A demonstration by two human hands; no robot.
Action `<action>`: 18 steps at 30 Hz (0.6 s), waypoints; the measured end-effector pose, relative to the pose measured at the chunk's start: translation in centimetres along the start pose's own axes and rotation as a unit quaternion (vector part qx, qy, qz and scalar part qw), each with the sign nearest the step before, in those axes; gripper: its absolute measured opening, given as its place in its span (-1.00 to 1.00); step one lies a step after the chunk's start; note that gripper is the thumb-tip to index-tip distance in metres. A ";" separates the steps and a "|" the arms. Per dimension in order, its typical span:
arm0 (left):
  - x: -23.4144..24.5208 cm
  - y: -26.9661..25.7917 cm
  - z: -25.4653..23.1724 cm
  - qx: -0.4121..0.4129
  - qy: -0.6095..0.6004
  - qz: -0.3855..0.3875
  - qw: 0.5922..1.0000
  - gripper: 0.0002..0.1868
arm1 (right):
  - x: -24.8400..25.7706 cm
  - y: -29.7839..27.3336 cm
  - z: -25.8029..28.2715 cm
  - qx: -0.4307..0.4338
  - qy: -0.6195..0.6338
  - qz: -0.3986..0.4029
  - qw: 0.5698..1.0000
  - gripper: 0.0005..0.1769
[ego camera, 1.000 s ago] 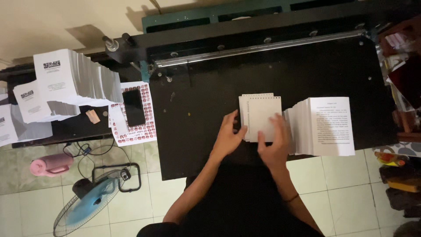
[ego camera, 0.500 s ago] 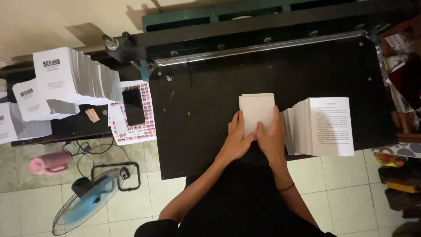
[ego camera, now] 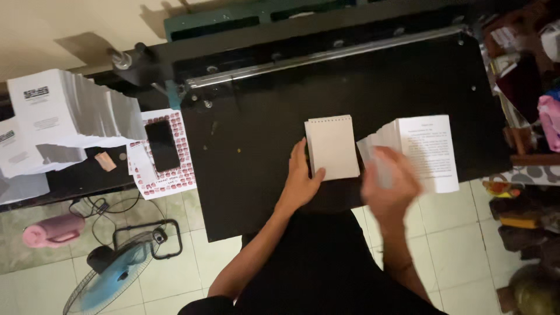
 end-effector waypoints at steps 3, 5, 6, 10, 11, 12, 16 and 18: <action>-0.6 1.4 2.5 -0.041 0.004 -0.040 0.998 -0.16 | 4.7 3.4 -0.5 0.059 -0.116 0.040 0.991 -0.81; -0.8 1.5 2.4 -0.041 0.000 -0.030 0.999 -0.17 | 5.1 4.0 -1.9 0.011 -0.141 0.080 0.987 -0.84; -0.8 1.6 2.4 -0.040 -0.004 -0.026 0.999 -0.18 | 5.1 4.1 -3.0 -0.036 -0.161 0.119 0.979 -0.80; -0.9 1.5 2.1 -0.045 0.004 -0.035 0.998 -0.19 | 5.2 3.9 -3.6 -0.043 -0.152 0.128 0.979 -0.71; -0.8 1.3 2.1 -0.019 -0.011 -0.028 0.999 -0.17 | 5.1 3.8 -3.8 -0.045 -0.160 0.132 0.977 -0.66; -0.7 1.2 2.1 0.007 -0.026 -0.020 0.999 -0.16 | 5.1 3.7 -3.9 -0.046 -0.169 0.137 0.975 -0.61; -0.8 1.5 2.9 0.003 -0.022 -0.024 0.999 -0.17 | 5.0 3.4 -4.4 -0.018 -0.214 0.136 0.967 -0.65; -0.8 1.6 3.2 0.007 -0.011 -0.027 1.000 -0.14 | 4.9 3.6 -3.9 0.033 -0.275 0.133 0.952 -0.70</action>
Point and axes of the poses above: each hand's wrist, its own y-axis towards the middle knuckle, its own x-axis out of the back of the hand, z = x × y, the point moved 9 cm from there along y, towards the middle knuckle, and after that the axes turned 8 degrees about x, right-handed, at the moved point
